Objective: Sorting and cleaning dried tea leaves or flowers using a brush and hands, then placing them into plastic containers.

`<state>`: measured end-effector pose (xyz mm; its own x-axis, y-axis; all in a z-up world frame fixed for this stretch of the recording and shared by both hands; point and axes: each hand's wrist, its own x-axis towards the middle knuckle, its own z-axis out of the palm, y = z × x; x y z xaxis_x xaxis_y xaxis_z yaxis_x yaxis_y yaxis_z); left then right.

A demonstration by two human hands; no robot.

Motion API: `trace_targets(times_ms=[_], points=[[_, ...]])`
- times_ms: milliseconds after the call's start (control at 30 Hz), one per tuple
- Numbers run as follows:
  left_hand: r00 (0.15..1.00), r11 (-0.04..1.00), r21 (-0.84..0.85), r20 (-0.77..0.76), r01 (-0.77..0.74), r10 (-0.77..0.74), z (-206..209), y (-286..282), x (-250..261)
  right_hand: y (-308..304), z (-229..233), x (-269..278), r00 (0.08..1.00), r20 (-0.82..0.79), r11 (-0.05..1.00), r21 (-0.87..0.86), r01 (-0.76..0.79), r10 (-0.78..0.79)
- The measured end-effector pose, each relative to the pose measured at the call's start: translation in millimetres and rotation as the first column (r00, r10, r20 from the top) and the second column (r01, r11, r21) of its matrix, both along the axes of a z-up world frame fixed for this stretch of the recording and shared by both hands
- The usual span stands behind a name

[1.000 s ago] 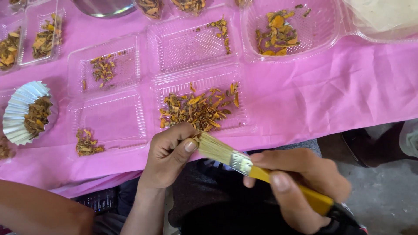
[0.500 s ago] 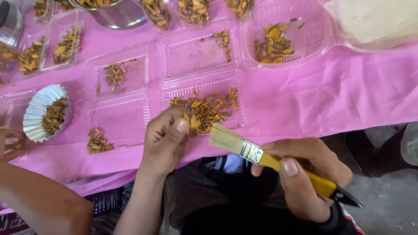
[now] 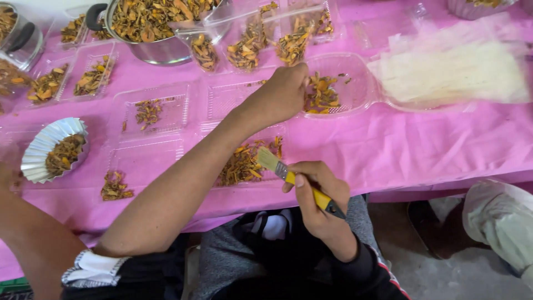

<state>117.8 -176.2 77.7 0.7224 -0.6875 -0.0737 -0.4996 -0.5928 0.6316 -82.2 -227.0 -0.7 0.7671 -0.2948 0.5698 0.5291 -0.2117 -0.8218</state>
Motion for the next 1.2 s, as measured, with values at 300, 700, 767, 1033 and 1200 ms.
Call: trace_targets(times_ms=[300, 700, 767, 1033, 1200], points=[[0.991, 0.999, -0.032, 0.134, -0.018, 0.022, 16, 35, -19, -5, 1, -1, 0.999, -0.036, 0.999, 0.02, -0.03, 0.031], [0.977, 0.974, 0.074, 0.006, -0.213, 0.214, 14, 161, -100, -1, -4, 8, 0.998, 0.061, 1.0, 0.019, 0.003, -0.004], [0.982, 0.98, 0.074, -0.033, -0.183, 0.186, 18, 160, -103, 1, -8, 11, 0.992, 0.125, 0.998, 0.057, -0.01, 0.003], [0.998, 0.986, 0.164, -0.048, -0.018, 0.026, 0, 139, -82, 12, 4, 7, 0.991, 0.035, 0.991, -0.029, 0.13, -0.129], [0.99, 0.928, 0.371, -0.138, 0.032, 0.02, -7, 129, -72, 10, 1, 8, 0.993, 0.02, 0.994, -0.014, 0.113, -0.113]])
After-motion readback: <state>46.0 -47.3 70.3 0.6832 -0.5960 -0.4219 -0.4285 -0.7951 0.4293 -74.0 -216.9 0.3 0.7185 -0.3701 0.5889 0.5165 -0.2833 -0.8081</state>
